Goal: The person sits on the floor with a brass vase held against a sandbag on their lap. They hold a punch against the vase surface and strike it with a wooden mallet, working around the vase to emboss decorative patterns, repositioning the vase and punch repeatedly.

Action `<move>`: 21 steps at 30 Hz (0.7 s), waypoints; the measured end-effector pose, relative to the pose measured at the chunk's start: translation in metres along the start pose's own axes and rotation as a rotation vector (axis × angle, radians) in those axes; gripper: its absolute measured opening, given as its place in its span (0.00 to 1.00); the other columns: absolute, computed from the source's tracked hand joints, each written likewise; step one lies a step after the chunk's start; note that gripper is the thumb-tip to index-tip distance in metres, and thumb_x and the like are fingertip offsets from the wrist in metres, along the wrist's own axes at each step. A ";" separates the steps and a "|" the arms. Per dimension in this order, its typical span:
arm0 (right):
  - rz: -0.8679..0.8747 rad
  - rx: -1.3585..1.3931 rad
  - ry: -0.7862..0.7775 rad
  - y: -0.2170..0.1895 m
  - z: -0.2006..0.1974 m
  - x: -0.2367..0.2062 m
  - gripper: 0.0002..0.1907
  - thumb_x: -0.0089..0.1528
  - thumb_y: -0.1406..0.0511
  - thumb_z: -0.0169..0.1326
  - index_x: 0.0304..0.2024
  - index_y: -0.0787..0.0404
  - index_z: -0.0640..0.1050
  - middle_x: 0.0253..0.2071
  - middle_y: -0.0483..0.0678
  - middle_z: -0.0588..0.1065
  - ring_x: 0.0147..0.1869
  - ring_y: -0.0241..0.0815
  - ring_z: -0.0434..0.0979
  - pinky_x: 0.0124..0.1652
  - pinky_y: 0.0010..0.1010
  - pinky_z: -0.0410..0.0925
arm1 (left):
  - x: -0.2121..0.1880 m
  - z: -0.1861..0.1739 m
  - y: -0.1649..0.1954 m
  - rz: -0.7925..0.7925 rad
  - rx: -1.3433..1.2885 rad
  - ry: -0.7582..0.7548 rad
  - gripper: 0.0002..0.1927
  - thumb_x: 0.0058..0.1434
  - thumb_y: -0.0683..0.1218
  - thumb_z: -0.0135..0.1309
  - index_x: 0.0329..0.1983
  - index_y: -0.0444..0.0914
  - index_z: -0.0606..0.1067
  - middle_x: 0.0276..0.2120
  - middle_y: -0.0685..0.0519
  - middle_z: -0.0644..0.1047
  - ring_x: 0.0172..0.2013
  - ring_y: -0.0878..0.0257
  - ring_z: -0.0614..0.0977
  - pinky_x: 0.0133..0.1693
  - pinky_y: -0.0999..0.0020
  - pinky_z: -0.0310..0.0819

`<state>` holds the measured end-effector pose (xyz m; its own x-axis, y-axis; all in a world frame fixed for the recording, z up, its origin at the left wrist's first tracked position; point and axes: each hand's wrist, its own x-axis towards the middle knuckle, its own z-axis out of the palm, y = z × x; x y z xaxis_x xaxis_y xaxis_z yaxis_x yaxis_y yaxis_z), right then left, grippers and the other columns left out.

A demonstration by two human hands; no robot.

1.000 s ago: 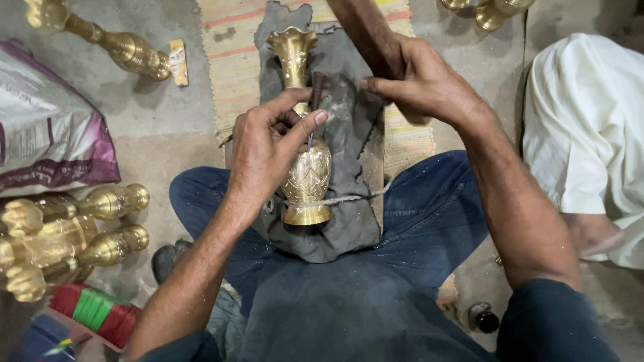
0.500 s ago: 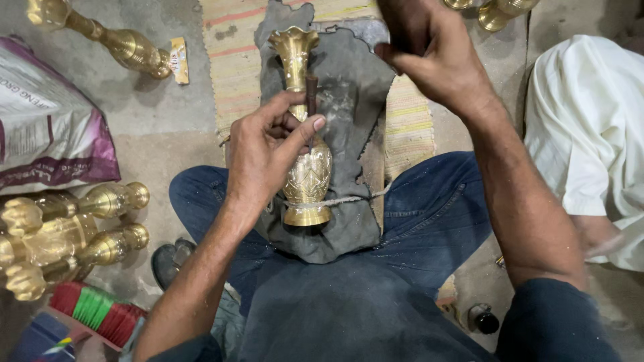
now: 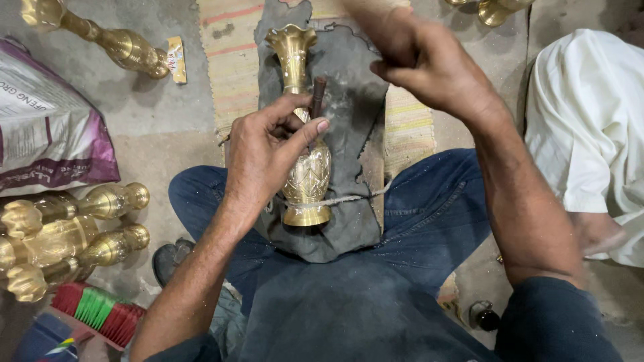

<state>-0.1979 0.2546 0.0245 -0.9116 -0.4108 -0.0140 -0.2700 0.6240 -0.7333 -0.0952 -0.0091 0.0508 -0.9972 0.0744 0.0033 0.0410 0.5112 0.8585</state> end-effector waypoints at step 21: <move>-0.199 -0.057 0.134 0.005 0.004 0.007 0.18 0.68 0.64 0.70 0.49 0.65 0.74 0.34 0.53 0.75 0.39 0.48 0.77 0.39 0.42 0.69 | 0.005 0.000 -0.002 -0.083 -0.098 -0.022 0.16 0.65 0.47 0.62 0.53 0.34 0.79 0.25 0.54 0.81 0.26 0.72 0.83 0.27 0.74 0.80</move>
<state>-0.2048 0.2523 0.0177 -0.8707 -0.4401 0.2197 -0.4618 0.5777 -0.6730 -0.1005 -0.0100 0.0493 -0.9953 0.0540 -0.0803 -0.0493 0.4307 0.9011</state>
